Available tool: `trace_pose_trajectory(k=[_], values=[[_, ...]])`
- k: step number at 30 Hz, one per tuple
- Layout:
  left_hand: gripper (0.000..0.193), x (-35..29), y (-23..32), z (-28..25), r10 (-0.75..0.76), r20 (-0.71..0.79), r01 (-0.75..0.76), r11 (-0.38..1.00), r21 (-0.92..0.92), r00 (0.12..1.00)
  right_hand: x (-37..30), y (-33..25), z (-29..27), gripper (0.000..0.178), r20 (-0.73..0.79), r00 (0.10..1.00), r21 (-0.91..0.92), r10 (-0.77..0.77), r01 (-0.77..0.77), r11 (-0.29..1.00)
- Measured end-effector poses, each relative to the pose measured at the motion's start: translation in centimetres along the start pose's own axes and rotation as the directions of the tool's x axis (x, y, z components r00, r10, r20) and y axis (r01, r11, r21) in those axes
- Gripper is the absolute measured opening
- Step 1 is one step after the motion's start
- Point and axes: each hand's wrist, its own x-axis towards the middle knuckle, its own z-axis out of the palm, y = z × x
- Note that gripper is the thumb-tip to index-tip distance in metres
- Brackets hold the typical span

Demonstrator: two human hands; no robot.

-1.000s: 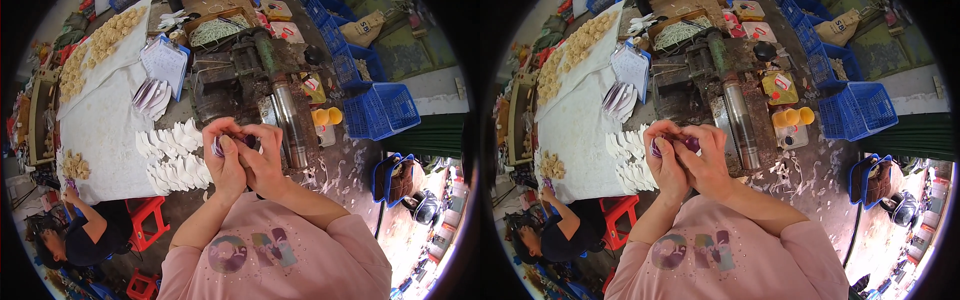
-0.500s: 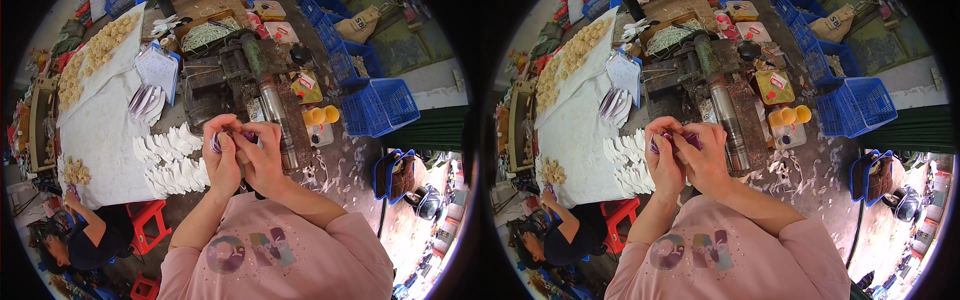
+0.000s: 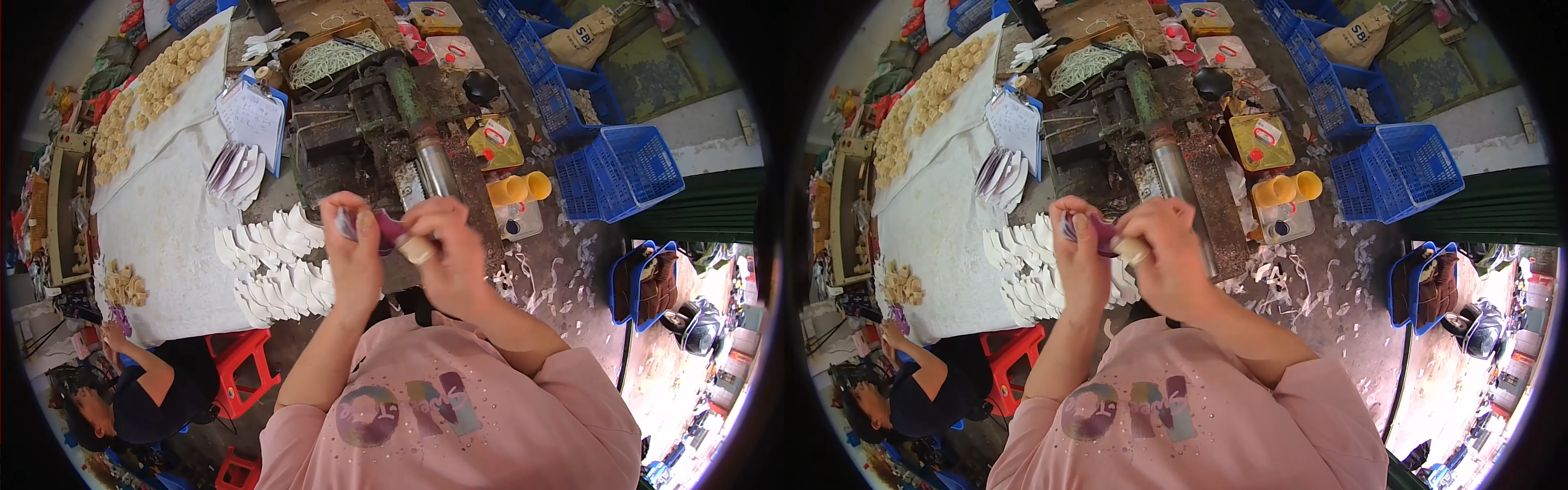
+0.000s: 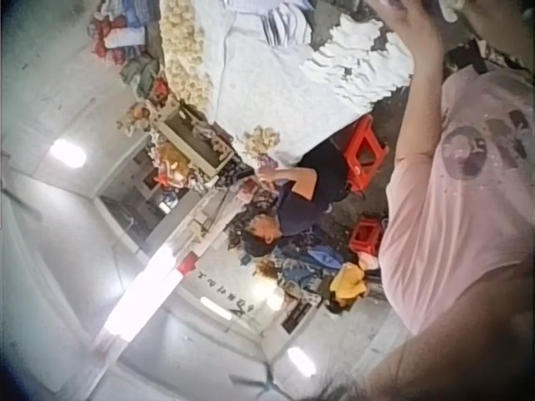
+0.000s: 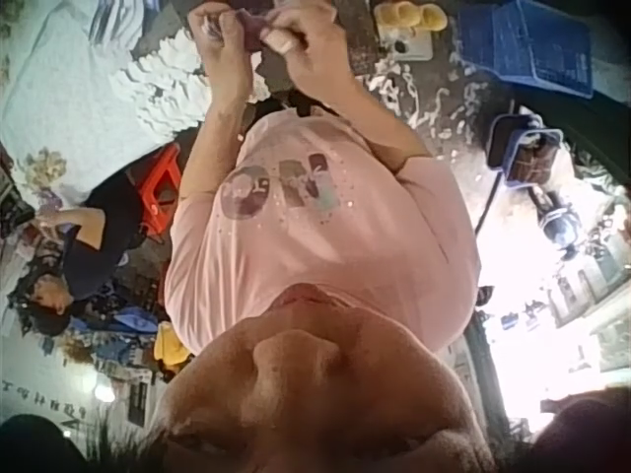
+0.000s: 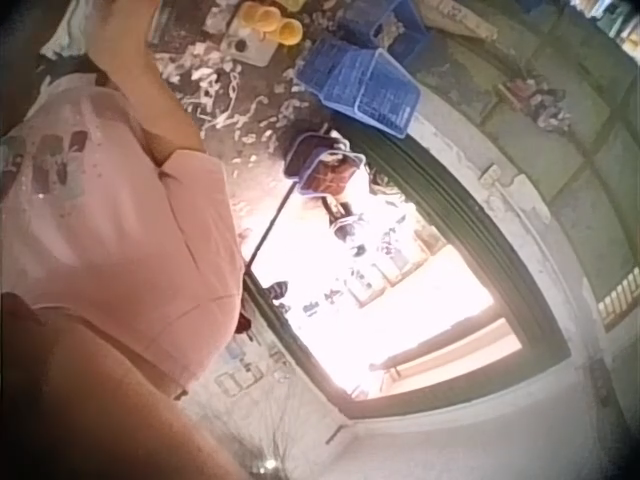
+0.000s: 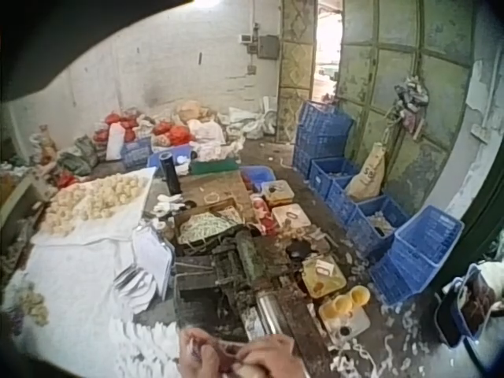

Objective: Applying glue to the edges of shoe upper components and passing them through a roller machine.

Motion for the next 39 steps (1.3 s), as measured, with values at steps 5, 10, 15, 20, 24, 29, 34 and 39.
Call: trace_pose_trajectory(k=[5, 10, 15, 20, 24, 29, 34, 39], values=[[0.009, 0.3, -0.6, -2.7, -0.131, -0.023, 0.131, 0.991, -0.008, 0.991, 2.7, 1.8, -7.5, 0.009, -0.019, 0.936, -0.07, 0.351, -0.352, 0.934], [0.011, -1.1, -2.1, -0.6, -0.232, 0.186, 0.13, 0.889, 0.44, 0.955, 2.0, 7.2, -11.4, 0.014, 0.246, 0.793, -0.495, 0.557, -0.391, 0.776], [0.015, -1.2, -3.0, 1.8, 0.061, 0.257, -0.219, 0.726, 0.652, 0.965, 2.4, 6.1, -8.6, 0.01, 0.349, 0.814, -0.462, 0.464, -0.282, 0.841], [0.014, -0.7, -2.8, -0.1, -0.055, 0.069, -0.006, 0.734, 0.679, 0.996, 2.1, 7.9, -8.5, 0.024, 0.007, 0.888, -0.342, 0.46, -0.43, 0.836], [0.013, 0.3, -1.9, -5.5, -0.081, -0.101, 0.124, 0.81, 0.573, 0.992, 0.6, 9.9, -9.6, 0.027, -0.042, 0.874, -0.2, 0.484, -0.482, 0.853], [0.015, 4.7, -3.1, -21.5, 0.275, -0.304, 0.115, 0.541, 0.833, 0.912, 0.1, 10.1, -9.7, 0.027, -0.097, 0.834, -0.211, 0.543, -0.55, 0.808], [0.01, 6.2, -5.1, -33.4, 0.43, -0.181, 0.119, 0.167, 0.979, 0.885, 0.9, 8.2, -7.9, 0.026, -0.125, 0.822, -0.24, 0.555, -0.568, 0.787], [0.014, 4.2, -9.3, -35.7, -0.029, 0.024, -0.026, -0.07, 0.997, 0.999, 1.1, 7.6, -7.5, 0.026, -0.183, 0.823, -0.242, 0.537, -0.567, 0.787]])
